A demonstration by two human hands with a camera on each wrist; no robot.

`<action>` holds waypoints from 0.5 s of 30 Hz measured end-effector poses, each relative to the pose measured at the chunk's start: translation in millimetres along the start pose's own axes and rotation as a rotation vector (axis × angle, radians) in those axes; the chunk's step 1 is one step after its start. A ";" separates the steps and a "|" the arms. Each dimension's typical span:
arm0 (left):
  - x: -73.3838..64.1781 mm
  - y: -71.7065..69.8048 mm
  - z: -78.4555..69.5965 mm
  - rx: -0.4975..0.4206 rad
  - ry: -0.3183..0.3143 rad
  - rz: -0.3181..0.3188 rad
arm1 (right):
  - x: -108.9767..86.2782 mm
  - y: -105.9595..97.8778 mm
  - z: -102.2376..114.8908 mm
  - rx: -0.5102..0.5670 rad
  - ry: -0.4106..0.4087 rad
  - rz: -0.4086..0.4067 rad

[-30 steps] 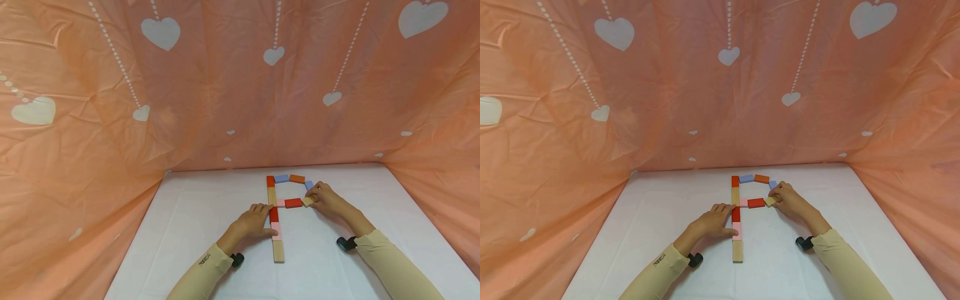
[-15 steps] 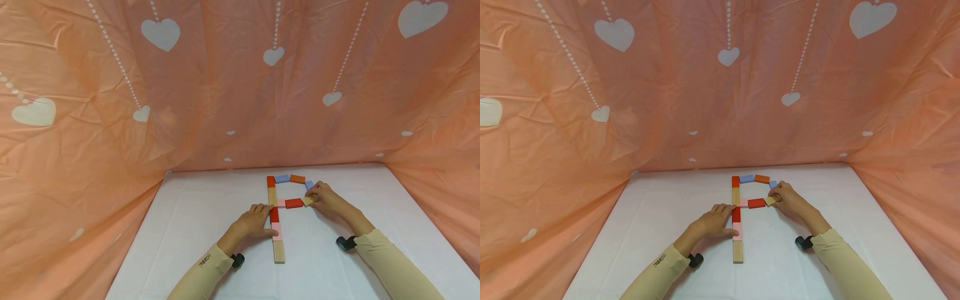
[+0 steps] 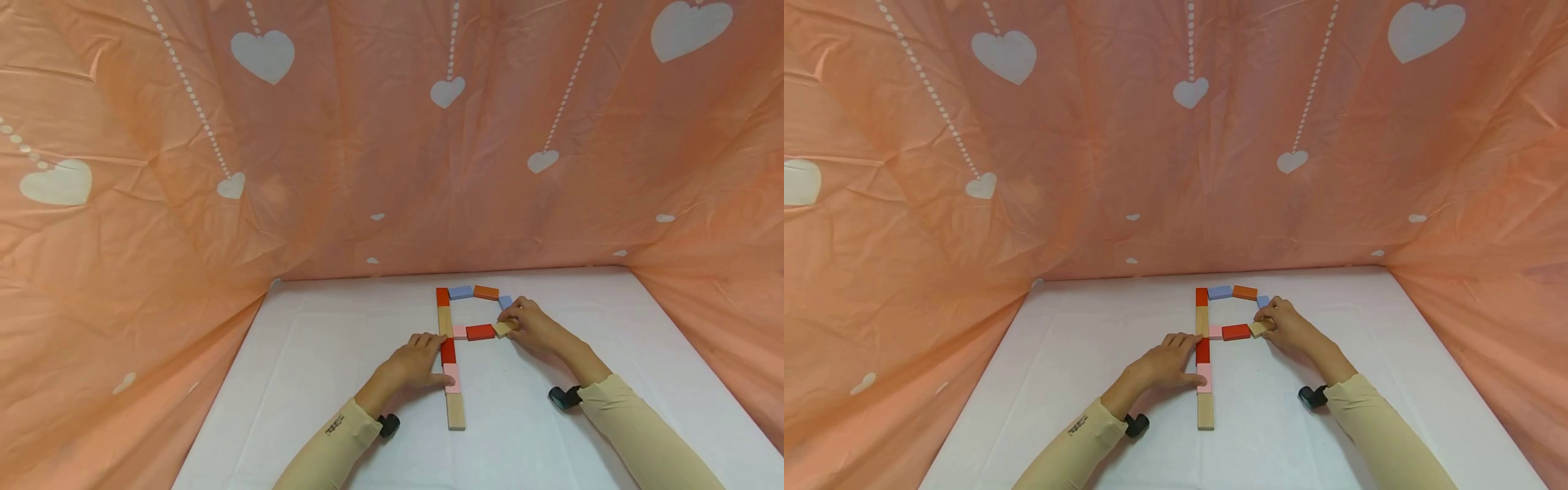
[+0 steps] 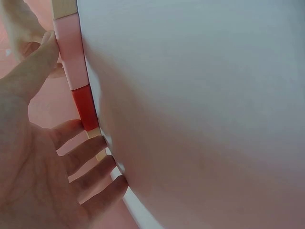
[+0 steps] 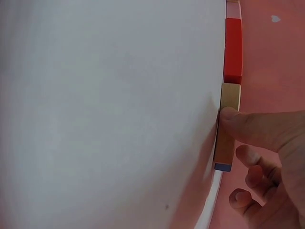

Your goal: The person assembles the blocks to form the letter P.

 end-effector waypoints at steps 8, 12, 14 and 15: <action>0.9 -0.5 -0.5 0.003 -0.003 0.003 | 0.3 0.2 0.7 0.005 0.006 0.000; 1.1 0.5 0.3 -0.016 -0.001 0.005 | -0.2 -0.2 1.6 0.010 0.006 -0.005; 0.8 1.0 0.5 -0.035 0.000 0.006 | -0.4 -0.6 2.0 0.018 0.018 -0.006; 0.7 1.3 0.7 -0.045 -0.001 0.006 | -0.6 -1.0 2.7 0.021 0.024 -0.005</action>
Point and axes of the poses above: each hand's wrist, its own x-axis towards the middle knuckle, its own y-axis out of the palm, z = x × y, the point moved 7 cm from there along x, towards the middle knuckle, and after that the axes turned 8 degrees about x, right-handed, at the moved point
